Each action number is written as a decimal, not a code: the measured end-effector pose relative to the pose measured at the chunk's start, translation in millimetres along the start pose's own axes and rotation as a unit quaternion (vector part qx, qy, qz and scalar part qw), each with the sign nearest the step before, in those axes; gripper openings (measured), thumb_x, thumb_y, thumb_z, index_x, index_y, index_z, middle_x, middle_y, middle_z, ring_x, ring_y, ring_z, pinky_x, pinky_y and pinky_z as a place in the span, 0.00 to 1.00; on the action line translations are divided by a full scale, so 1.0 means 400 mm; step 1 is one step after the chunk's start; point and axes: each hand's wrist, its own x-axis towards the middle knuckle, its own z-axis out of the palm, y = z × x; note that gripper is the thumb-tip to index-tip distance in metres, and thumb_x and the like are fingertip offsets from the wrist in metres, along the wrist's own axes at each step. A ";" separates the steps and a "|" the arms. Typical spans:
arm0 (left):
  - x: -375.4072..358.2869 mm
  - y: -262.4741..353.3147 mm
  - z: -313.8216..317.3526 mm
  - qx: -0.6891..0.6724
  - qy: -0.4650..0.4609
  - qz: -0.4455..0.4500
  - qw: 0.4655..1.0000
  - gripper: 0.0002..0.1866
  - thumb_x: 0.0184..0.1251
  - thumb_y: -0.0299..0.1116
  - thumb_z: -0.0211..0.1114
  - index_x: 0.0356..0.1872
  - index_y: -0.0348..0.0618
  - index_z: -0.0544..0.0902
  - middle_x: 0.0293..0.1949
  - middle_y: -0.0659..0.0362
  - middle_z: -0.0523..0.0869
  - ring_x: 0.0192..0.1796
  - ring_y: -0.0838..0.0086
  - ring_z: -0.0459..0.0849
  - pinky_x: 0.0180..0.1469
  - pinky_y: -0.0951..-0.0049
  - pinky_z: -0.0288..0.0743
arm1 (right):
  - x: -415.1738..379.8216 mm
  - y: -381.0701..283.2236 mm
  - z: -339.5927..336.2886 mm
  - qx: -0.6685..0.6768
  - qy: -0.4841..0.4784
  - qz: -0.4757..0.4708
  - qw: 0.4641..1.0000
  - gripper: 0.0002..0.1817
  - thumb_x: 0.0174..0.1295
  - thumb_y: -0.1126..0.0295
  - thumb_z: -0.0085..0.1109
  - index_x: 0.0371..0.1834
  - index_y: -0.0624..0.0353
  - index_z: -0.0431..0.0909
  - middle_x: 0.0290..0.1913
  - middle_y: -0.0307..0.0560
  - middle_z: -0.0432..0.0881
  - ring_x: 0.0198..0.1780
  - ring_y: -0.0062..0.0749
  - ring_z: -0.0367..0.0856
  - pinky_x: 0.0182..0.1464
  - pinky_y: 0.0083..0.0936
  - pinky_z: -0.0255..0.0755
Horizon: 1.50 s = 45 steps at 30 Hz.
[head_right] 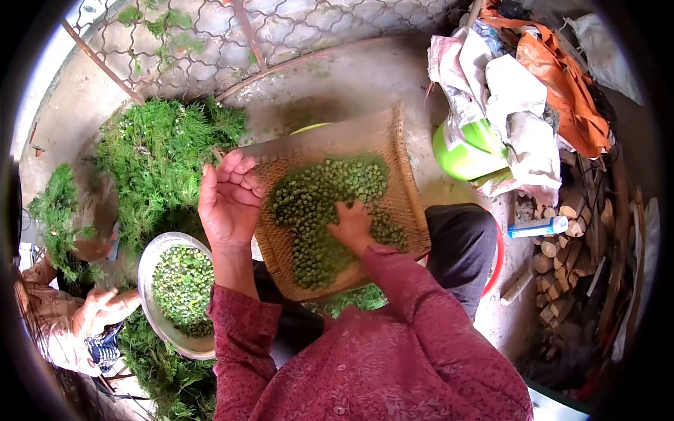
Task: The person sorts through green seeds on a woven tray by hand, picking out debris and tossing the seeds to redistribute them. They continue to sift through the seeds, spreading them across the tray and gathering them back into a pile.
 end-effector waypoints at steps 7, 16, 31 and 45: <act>0.000 -0.004 0.002 0.016 0.005 0.000 1.000 0.22 0.66 0.47 0.51 0.43 0.36 0.78 0.38 0.54 0.82 0.32 0.73 0.77 0.38 0.72 0.71 | -0.039 -0.089 0.028 0.030 -0.087 -0.103 0.990 0.21 0.48 0.63 0.62 0.46 0.54 0.69 0.45 0.58 0.65 0.47 0.53 0.67 0.46 0.44 0.67; 0.002 -0.014 0.003 0.004 0.006 -0.007 1.000 0.19 0.66 0.45 0.52 0.42 0.37 0.78 0.37 0.53 0.83 0.31 0.73 0.78 0.36 0.73 0.72 | -0.139 -0.081 0.053 0.012 -0.133 -0.261 0.956 0.12 0.50 0.65 0.54 0.38 0.53 0.74 0.37 0.54 0.70 0.42 0.49 0.71 0.39 0.43 0.67; -0.006 0.003 0.004 0.001 0.006 0.003 1.000 0.20 0.66 0.46 0.52 0.43 0.37 0.77 0.37 0.53 0.82 0.31 0.73 0.78 0.36 0.73 0.72 | 0.031 0.051 -0.006 -0.018 -0.067 -0.235 0.970 0.09 0.46 0.73 0.55 0.33 0.59 0.76 0.36 0.57 0.73 0.36 0.51 0.75 0.38 0.40 0.71; -0.005 0.010 0.003 -0.002 0.021 0.010 1.000 0.20 0.66 0.46 0.52 0.43 0.37 0.77 0.37 0.53 0.82 0.30 0.73 0.77 0.36 0.74 0.71 | 0.076 0.108 0.077 0.016 -0.024 -0.218 0.976 0.04 0.54 0.76 0.50 0.32 0.63 0.70 0.32 0.57 0.70 0.34 0.52 0.70 0.33 0.46 0.65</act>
